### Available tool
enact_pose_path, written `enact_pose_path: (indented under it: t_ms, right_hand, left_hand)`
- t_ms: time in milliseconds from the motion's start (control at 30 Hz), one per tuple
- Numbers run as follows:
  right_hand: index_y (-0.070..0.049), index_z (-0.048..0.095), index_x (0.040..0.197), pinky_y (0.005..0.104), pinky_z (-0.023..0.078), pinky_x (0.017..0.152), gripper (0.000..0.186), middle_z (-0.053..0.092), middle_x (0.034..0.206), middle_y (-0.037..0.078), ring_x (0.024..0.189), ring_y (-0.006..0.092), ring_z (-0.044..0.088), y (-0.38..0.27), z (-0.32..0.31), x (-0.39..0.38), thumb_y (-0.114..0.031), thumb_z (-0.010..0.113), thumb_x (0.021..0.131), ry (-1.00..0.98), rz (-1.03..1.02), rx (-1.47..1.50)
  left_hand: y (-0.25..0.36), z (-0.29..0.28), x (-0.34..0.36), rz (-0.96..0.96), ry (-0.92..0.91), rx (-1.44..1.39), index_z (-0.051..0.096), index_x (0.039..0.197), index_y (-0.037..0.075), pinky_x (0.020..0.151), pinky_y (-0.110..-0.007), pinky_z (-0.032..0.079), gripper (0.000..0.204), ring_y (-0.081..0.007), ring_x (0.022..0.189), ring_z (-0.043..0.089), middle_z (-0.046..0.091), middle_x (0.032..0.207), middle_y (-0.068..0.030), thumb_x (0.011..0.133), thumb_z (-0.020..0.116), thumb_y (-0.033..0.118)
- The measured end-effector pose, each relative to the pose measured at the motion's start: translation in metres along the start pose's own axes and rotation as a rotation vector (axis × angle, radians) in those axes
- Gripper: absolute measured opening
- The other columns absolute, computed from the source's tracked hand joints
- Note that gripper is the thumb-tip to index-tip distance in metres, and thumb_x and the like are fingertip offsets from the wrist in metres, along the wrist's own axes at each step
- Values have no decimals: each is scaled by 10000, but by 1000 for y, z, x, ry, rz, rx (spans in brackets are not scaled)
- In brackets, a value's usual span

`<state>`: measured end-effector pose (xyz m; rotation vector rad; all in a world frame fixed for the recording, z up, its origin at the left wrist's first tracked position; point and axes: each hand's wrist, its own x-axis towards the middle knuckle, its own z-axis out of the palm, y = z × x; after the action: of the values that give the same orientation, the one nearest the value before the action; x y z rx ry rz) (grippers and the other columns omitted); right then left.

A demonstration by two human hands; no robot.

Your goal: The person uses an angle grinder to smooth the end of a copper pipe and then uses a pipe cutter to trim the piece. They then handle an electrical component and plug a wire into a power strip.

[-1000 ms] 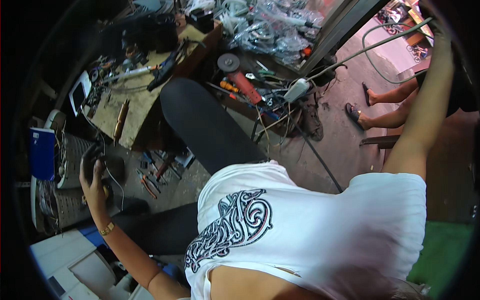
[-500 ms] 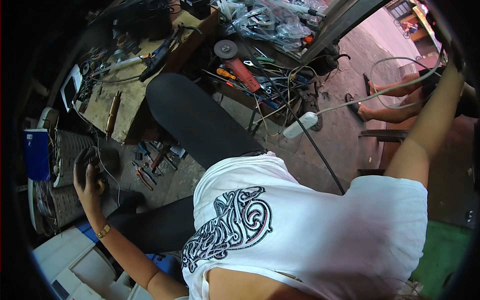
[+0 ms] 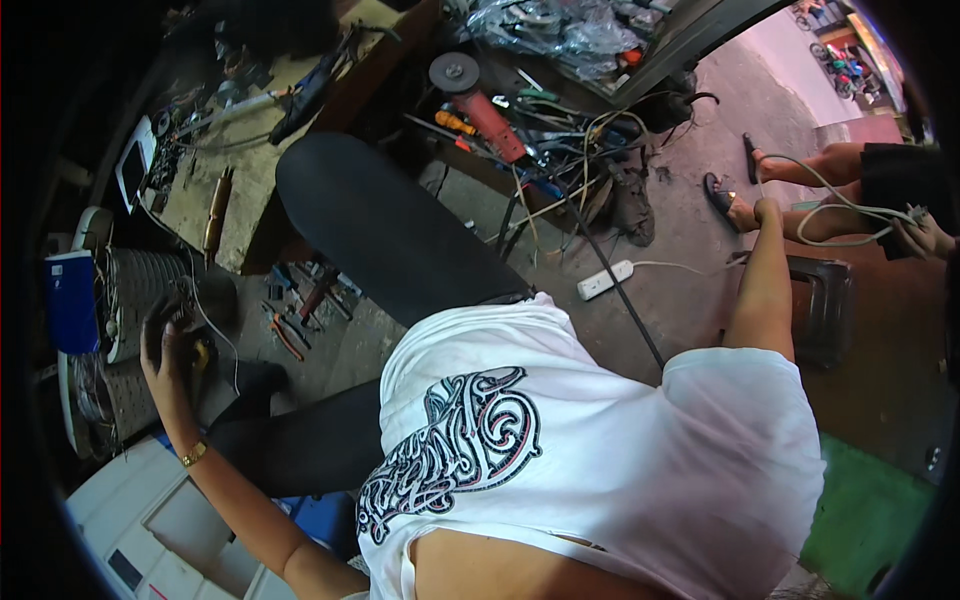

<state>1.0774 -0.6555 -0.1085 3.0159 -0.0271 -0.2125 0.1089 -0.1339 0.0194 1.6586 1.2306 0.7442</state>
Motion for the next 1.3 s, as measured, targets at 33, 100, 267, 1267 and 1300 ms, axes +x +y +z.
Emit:
enact_pose_path:
  t_ms: [33, 100, 267, 1267, 1300]
  right_hand:
    - [-95, 629, 1274, 457, 447, 949, 412, 605, 1250, 121, 1164, 316, 545, -7, 24, -2, -347, 531, 964, -20, 32, -64]
    - [-93, 623, 1335, 477, 458, 1044, 436, 614, 1364, 134, 1292, 344, 560, 14, 26, -4, -316, 536, 970, -5, 110, -183]
    - [-62, 631, 1292, 524, 467, 970, 384, 627, 1299, 175, 1202, 361, 574, -72, 129, -105, -238, 526, 967, -329, -382, -423]
    - [47, 550, 1340, 299, 481, 929, 411, 654, 1244, 173, 1071, 221, 634, -604, -153, -657, -179, 582, 999, 86, -2312, -236]
    - [42, 581, 1269, 340, 484, 855, 357, 667, 1112, 202, 983, 280, 652, -598, -141, -701, -167, 588, 980, -71, -2381, -234]
  left_hand:
    - [-13, -7, 1, -24, 7, -13, 518, 1389, 5, 949, -309, 486, 468, -181, 1151, 607, 624, 1281, -127, 1010, 582, 272]
    - [-41, -3, 8, -37, 27, -12, 527, 1388, 9, 952, -310, 484, 471, -181, 1150, 608, 629, 1276, -131, 1002, 598, 269]
    - [-20, -46, -17, 96, 256, 299, 547, 1337, -40, 925, -295, 512, 430, -175, 1053, 650, 674, 1192, -124, 990, 623, 204]
    - [-418, 365, -434, -1253, 840, -216, 634, 1173, -3, 918, -478, 514, 454, -441, 1090, 635, 678, 1129, -265, 875, 705, 333]
    - [-434, 359, -446, -1174, 995, -187, 647, 1156, 6, 916, -472, 508, 439, -436, 1094, 633, 676, 1130, -265, 874, 718, 335]
